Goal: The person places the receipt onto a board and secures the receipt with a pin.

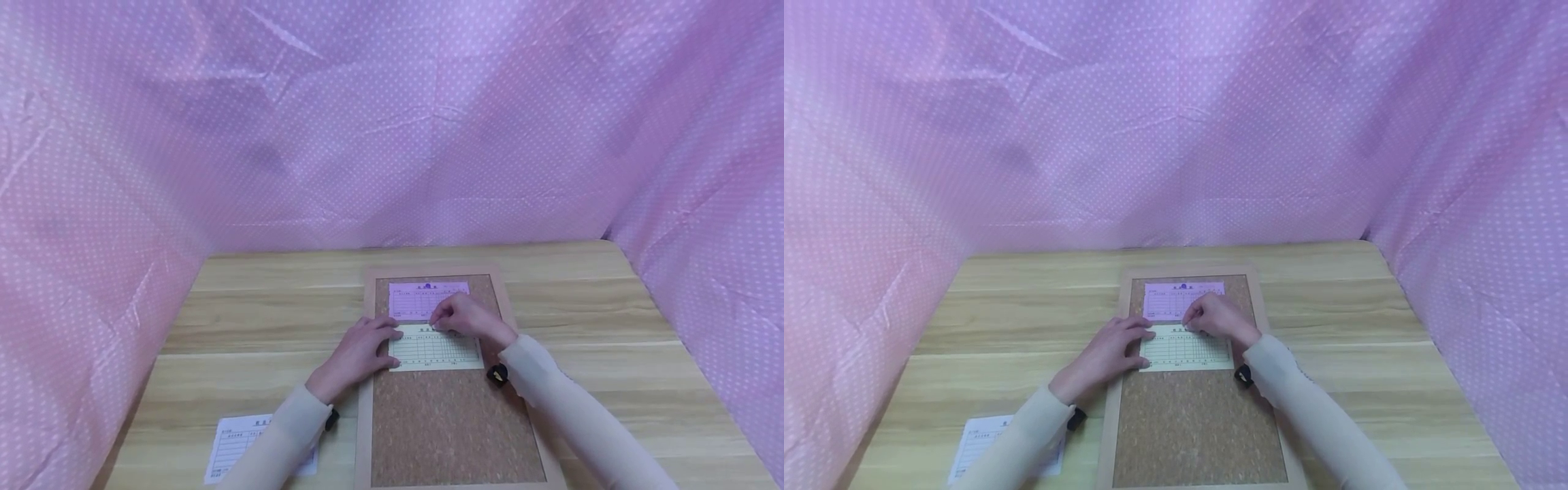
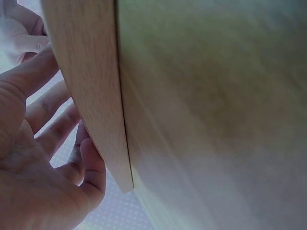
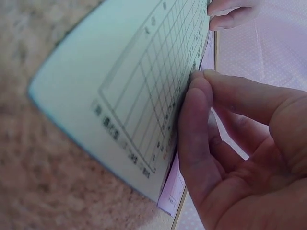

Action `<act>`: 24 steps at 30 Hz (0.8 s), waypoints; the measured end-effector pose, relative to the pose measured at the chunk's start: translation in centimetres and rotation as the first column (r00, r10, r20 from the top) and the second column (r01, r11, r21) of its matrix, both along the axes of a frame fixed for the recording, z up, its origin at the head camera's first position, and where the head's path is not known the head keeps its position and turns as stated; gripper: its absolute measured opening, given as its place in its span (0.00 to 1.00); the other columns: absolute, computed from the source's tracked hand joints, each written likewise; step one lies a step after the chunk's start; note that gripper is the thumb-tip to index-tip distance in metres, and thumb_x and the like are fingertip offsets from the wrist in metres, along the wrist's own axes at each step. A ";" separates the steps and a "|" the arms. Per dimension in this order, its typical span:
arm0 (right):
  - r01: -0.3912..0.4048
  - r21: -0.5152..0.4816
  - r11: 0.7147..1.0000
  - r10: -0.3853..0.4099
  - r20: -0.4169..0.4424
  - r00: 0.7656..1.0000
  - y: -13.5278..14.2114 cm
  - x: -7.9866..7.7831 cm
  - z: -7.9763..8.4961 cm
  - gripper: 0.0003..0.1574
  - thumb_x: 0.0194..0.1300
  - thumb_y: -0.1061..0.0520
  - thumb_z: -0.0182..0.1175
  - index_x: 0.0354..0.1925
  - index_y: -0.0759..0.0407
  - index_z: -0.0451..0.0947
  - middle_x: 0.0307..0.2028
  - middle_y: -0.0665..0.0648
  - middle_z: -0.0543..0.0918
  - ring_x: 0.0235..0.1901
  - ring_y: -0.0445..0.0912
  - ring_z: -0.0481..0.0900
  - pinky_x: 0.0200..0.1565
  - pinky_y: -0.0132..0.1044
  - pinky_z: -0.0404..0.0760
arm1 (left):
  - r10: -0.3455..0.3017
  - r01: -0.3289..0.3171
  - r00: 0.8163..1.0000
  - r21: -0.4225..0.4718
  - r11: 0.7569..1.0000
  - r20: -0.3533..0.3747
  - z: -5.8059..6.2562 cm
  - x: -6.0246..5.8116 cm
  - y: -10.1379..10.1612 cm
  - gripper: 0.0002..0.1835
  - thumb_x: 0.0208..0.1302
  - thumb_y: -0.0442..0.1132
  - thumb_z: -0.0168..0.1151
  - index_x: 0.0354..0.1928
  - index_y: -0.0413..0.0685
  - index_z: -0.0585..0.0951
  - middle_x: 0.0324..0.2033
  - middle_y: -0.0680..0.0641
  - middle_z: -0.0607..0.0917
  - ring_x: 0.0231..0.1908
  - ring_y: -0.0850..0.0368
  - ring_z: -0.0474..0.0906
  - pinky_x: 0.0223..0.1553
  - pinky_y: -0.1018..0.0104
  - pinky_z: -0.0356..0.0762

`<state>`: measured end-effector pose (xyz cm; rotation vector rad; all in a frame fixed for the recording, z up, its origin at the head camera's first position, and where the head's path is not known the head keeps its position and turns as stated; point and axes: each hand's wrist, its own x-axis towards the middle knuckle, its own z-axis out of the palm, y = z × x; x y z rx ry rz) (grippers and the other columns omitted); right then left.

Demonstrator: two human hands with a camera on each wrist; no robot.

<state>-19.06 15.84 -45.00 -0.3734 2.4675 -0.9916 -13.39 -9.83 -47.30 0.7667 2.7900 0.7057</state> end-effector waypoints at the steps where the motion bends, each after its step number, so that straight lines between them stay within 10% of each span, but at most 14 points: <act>1: 0.003 0.002 1.000 -0.003 0.002 1.000 0.0 0.0 0.0 0.03 0.65 0.61 0.69 0.37 0.57 0.90 0.30 0.49 0.86 0.29 0.43 0.77 0.31 0.33 0.73 | 0.000 0.000 1.000 0.000 1.000 0.001 0.0 0.0 0.0 0.28 0.60 0.48 0.77 0.61 0.47 0.84 0.67 0.44 0.78 0.61 0.43 0.73 0.62 0.46 0.71; 24: 0.048 0.066 0.997 -0.048 -0.013 0.999 -0.8 0.2 0.5 0.02 0.63 0.62 0.70 0.36 0.57 0.89 0.31 0.51 0.85 0.29 0.45 0.78 0.32 0.35 0.75 | 0.009 -0.009 1.000 0.029 1.000 0.006 0.0 0.0 0.0 0.28 0.59 0.46 0.78 0.60 0.46 0.84 0.66 0.45 0.78 0.59 0.44 0.73 0.60 0.46 0.72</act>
